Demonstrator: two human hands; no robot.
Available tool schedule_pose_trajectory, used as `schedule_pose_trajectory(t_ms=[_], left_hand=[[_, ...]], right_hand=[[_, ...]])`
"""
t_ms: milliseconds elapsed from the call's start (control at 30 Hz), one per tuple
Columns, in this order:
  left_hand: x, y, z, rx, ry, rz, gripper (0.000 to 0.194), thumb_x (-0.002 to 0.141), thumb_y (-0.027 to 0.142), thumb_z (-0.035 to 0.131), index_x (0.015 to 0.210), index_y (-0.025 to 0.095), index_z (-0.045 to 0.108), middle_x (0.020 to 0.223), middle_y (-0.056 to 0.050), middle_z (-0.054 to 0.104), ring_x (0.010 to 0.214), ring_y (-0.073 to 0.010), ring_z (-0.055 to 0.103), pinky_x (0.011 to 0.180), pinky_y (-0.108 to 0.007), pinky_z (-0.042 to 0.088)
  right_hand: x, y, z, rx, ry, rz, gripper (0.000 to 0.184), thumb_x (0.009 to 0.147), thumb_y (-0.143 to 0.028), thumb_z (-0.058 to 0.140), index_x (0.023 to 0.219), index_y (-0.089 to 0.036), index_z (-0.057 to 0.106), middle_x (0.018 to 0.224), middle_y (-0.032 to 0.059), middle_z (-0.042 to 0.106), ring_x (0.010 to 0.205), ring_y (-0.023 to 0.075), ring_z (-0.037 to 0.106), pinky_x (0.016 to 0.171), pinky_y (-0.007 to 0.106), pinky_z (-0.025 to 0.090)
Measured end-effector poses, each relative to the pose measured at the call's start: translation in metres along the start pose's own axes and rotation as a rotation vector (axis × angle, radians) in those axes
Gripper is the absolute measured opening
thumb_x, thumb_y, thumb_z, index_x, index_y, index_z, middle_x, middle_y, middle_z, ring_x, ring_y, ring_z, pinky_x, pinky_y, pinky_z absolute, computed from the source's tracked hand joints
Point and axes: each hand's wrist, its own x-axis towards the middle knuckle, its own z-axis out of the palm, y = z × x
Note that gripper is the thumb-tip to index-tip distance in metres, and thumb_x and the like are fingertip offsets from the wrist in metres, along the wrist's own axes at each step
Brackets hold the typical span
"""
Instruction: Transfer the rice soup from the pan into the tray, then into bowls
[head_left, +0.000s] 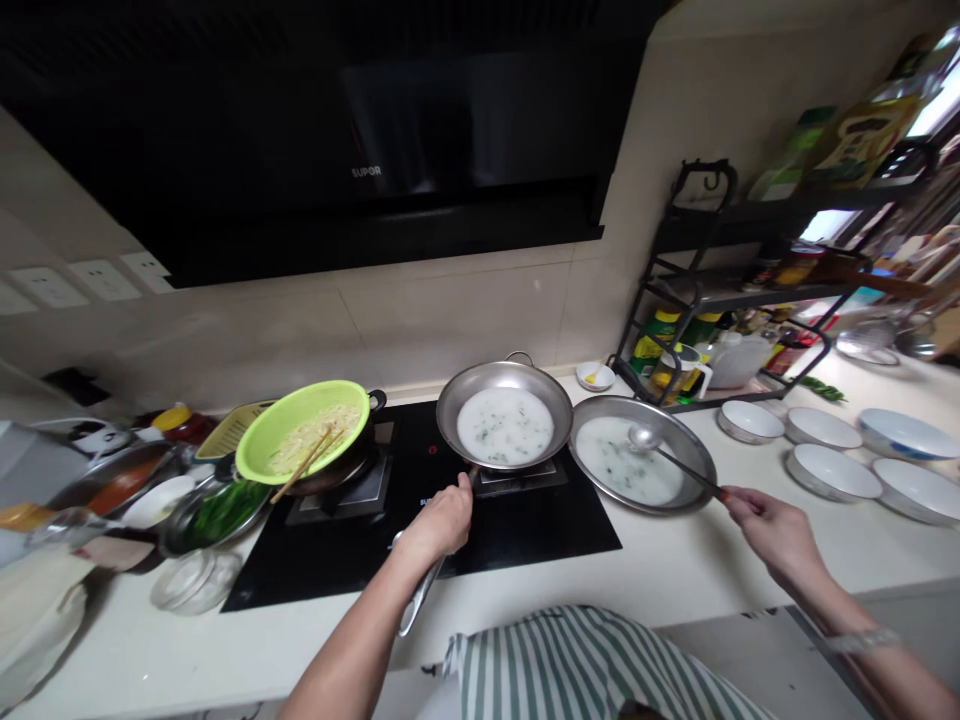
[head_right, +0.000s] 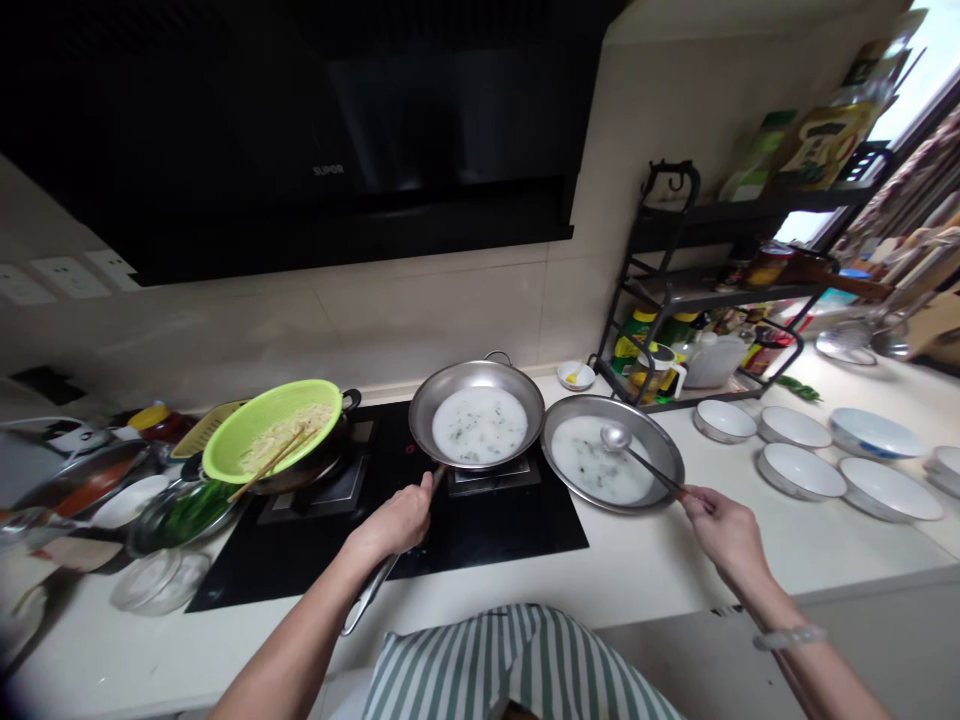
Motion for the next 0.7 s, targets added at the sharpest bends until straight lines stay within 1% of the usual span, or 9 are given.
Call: schedule_pose_trajectory(t_ms=[33,67,167,267,333,467,600,667,700], left_hand=[[0.001,-0.001,0.001,0.005,0.003,0.001,0.072,0.086,0.003,0.043,0.154,-0.008,0.024,0.125,-0.034,0.064,0.118,-0.0367,0.068,0.096,-0.039,0.050],[0.001,-0.001,0.002,0.006,0.006,0.001,0.072,0.086,0.003,0.043,0.155,-0.007,0.023,0.126,-0.034,0.064,0.118,-0.0367,0.068,0.096,-0.039,0.050],[0.003,-0.003,0.004,-0.011,0.009,-0.011,0.073,0.085,0.003,0.044,0.155,-0.006,0.024,0.126,-0.034,0.064,0.117,-0.0374,0.068,0.096,-0.040,0.051],[0.003,-0.003,0.004,-0.021,0.018,-0.003,0.073,0.085,0.004,0.045,0.155,-0.007,0.024,0.127,-0.034,0.064,0.118,-0.0375,0.067,0.097,-0.041,0.050],[0.002,-0.002,0.003,-0.018,0.018,0.002,0.073,0.085,0.003,0.045,0.155,-0.007,0.024,0.127,-0.034,0.064,0.119,-0.0373,0.067,0.098,-0.040,0.050],[-0.001,0.001,-0.002,-0.017,0.002,-0.014,0.073,0.085,0.002,0.045,0.155,-0.007,0.025,0.126,-0.034,0.064,0.119,-0.0374,0.067,0.097,-0.040,0.051],[0.000,0.002,-0.003,-0.007,-0.009,-0.016,0.075,0.084,0.002,0.046,0.155,-0.007,0.024,0.129,-0.036,0.062,0.119,-0.0384,0.067,0.098,-0.042,0.051],[0.000,0.001,-0.001,-0.006,-0.010,-0.011,0.075,0.085,0.003,0.047,0.155,-0.008,0.023,0.130,-0.036,0.061,0.120,-0.0386,0.066,0.099,-0.042,0.050],[0.001,0.001,-0.001,-0.009,-0.007,-0.010,0.075,0.085,0.003,0.047,0.155,-0.008,0.024,0.130,-0.036,0.061,0.120,-0.0386,0.066,0.099,-0.042,0.050]], right_hand=[[0.001,-0.009,0.000,0.103,-0.005,0.082,0.028,0.071,-0.040,0.057,0.082,-0.019,0.071,0.076,0.0132,0.076,0.066,0.0273,0.067,0.058,0.036,0.050],[0.001,-0.020,0.000,0.177,-0.003,0.119,0.032,0.070,-0.043,0.059,0.086,-0.018,0.072,0.080,0.0131,0.076,0.068,0.0267,0.068,0.059,0.036,0.050],[-0.001,-0.059,0.003,0.263,-0.089,0.060,0.043,0.073,-0.048,0.060,0.097,-0.015,0.075,0.079,0.0108,0.076,0.068,0.0252,0.067,0.059,0.034,0.050],[0.002,-0.097,0.017,0.151,-0.201,-0.164,0.039,0.078,-0.044,0.057,0.099,-0.017,0.077,0.077,0.0091,0.076,0.069,0.0252,0.068,0.063,0.034,0.051],[0.004,-0.119,0.034,0.038,-0.232,-0.299,0.033,0.082,-0.035,0.053,0.097,-0.018,0.077,0.084,0.0101,0.077,0.073,0.0259,0.069,0.069,0.035,0.051],[0.004,-0.153,0.069,-0.227,-0.360,-0.502,0.034,0.093,-0.023,0.044,0.108,-0.015,0.074,0.094,0.0138,0.078,0.085,0.0270,0.072,0.077,0.033,0.047],[0.001,-0.173,0.093,-0.425,-0.443,-0.536,0.035,0.098,-0.018,0.040,0.115,-0.013,0.070,0.094,0.0162,0.077,0.088,0.0264,0.072,0.073,0.030,0.043],[0.002,-0.176,0.101,-0.418,-0.466,-0.512,0.033,0.097,-0.017,0.042,0.113,-0.013,0.071,0.093,0.0159,0.076,0.088,0.0261,0.071,0.074,0.030,0.042],[0.003,-0.176,0.103,-0.364,-0.469,-0.493,0.031,0.096,-0.016,0.044,0.110,-0.014,0.072,0.094,0.0151,0.077,0.089,0.0256,0.070,0.075,0.030,0.043]])
